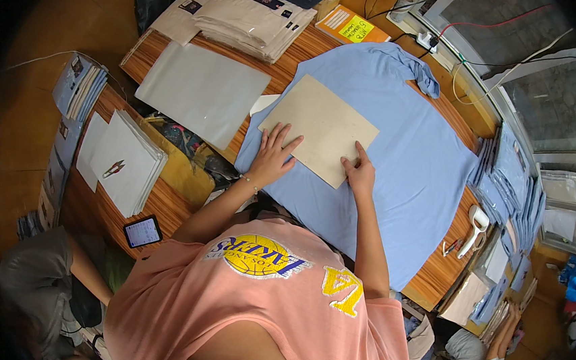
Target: The person folds blue shirts on a wooden table, uses a cardboard template to ensure size, places each folded shirt into a plastic bag, and then seals the bags.
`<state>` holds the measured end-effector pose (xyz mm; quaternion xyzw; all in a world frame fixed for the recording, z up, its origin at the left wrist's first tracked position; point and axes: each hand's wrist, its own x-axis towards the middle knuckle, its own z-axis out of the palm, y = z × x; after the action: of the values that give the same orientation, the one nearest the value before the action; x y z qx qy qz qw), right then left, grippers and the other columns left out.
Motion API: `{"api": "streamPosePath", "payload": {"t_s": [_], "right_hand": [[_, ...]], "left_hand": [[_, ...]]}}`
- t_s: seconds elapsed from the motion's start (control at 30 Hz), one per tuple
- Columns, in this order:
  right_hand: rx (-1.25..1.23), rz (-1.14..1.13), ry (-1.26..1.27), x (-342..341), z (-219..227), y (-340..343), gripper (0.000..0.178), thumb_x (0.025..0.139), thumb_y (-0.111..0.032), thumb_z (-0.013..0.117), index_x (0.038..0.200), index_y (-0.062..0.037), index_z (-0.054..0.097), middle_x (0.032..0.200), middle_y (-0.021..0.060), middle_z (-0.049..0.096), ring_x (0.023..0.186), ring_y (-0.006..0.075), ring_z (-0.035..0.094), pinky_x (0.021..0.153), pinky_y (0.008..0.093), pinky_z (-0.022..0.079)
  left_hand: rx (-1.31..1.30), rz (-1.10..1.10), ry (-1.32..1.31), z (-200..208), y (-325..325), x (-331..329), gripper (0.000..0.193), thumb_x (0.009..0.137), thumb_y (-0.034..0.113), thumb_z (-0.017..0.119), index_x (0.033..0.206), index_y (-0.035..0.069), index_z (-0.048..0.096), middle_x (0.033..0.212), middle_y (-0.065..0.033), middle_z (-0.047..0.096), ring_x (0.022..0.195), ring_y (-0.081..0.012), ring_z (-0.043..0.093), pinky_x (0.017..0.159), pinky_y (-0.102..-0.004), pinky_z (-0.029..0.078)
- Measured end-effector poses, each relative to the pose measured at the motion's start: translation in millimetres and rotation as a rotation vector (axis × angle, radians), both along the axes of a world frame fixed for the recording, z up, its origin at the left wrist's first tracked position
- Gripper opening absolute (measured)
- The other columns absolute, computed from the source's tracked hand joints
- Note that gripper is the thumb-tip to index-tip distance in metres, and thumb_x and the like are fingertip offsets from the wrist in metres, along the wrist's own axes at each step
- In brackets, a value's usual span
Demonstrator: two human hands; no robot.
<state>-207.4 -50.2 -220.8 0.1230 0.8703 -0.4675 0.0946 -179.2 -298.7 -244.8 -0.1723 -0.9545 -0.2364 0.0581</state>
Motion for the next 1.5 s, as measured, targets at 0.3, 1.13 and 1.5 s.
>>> {"api": "streamPosePath", "payload": {"t_s": [0.3,1.13,1.5], "right_hand": [[0.046,0.022,0.018,0.8,1.8,1.3,0.060,0.074,-0.016,0.071,0.130,-0.0094,0.050,0.057,0.0045,0.052,0.046,0.0117,0.048,0.047,0.0293,0.043],[0.390,0.041,0.045,8.2,22.7,-5.2,0.060,0.074,-0.029,0.070,0.130,-0.0190,0.051,0.059,0.0053,0.056,0.053,0.0196,0.056,0.052,0.0345,0.044],[-0.201,0.084,-0.695,241.7,44.9,197.3,0.033,0.088,-0.037,0.059,0.083,-0.0043,0.062,0.058,0.0035,0.060,0.047,0.0094,0.055,0.046,0.0204,0.041]], "left_hand": [[-0.038,0.030,0.051,7.1,3.3,1.7,0.059,0.078,0.020,0.056,0.134,0.012,0.040,0.141,-0.0208,0.026,0.133,-0.0397,0.020,0.104,-0.0631,0.015],[0.067,0.035,0.090,12.3,3.2,3.0,0.056,0.074,0.017,0.058,0.127,0.004,0.043,0.138,-0.0213,0.029,0.132,-0.0399,0.022,0.106,-0.0580,0.016],[0.540,-0.055,-1.089,-54.5,-36.9,121.9,0.020,0.089,0.022,0.053,0.097,0.004,0.060,0.092,-0.0066,0.063,0.085,-0.0203,0.060,0.072,-0.0332,0.048]]}}
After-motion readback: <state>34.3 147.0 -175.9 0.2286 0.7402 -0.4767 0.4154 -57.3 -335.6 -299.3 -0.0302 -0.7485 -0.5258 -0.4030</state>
